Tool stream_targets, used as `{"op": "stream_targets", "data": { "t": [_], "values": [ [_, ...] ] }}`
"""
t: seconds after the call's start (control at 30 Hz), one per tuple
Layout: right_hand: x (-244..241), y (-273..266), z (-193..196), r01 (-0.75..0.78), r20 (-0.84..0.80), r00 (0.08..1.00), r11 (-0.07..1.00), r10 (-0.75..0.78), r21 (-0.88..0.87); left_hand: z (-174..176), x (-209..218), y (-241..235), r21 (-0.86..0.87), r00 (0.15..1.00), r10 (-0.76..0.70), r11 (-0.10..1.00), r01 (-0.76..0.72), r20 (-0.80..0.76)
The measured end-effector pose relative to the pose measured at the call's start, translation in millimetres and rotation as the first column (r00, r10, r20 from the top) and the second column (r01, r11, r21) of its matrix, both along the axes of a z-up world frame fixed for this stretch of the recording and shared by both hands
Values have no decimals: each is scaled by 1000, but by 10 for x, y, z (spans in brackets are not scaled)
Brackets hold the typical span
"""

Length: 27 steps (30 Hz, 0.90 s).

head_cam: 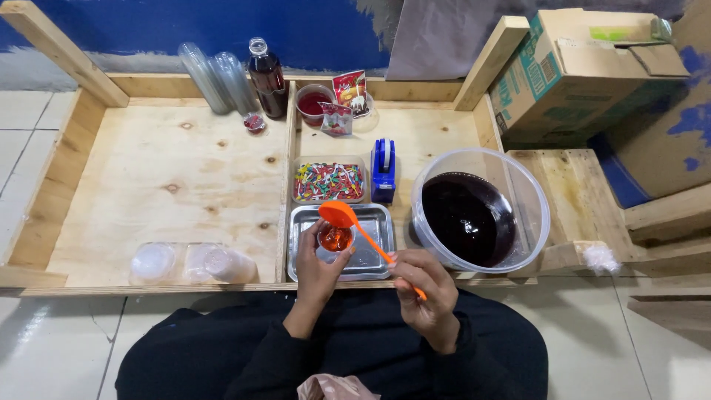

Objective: A person is portioning dark jelly from a large white bucket into small clear plastic cups using an orange plastic spoon while working on a wooden platform.

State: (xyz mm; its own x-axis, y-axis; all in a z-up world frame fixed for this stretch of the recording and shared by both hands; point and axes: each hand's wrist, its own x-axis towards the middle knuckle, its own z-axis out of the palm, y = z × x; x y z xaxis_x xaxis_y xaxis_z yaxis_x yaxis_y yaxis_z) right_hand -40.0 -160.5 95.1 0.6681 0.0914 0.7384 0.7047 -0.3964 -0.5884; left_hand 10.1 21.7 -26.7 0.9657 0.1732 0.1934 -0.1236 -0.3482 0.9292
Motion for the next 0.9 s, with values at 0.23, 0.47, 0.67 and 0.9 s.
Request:
{"op": "stream_targets", "data": {
  "t": [0.23, 0.47, 0.67, 0.9],
  "values": [
    [229, 3, -303, 295, -105, 951, 955, -290, 27, -142, 23, 70, 52, 997, 28, 998, -25, -73],
    [432, 92, -885, 405, -255, 873, 909, -416, -96, -387, 24, 98, -51, 993, 93, 994, -97, -75],
    [485, 15, -1193, 349, -356, 805, 864, -475, -363, -435, 0, 127, 6, 994, 77, 997, -77, -73],
    [569, -228, -1745, 34, -416, 590, 535, -692, -844, -538, -5, 178, 35, 995, 78, 997, -76, -65]
  ]
}}
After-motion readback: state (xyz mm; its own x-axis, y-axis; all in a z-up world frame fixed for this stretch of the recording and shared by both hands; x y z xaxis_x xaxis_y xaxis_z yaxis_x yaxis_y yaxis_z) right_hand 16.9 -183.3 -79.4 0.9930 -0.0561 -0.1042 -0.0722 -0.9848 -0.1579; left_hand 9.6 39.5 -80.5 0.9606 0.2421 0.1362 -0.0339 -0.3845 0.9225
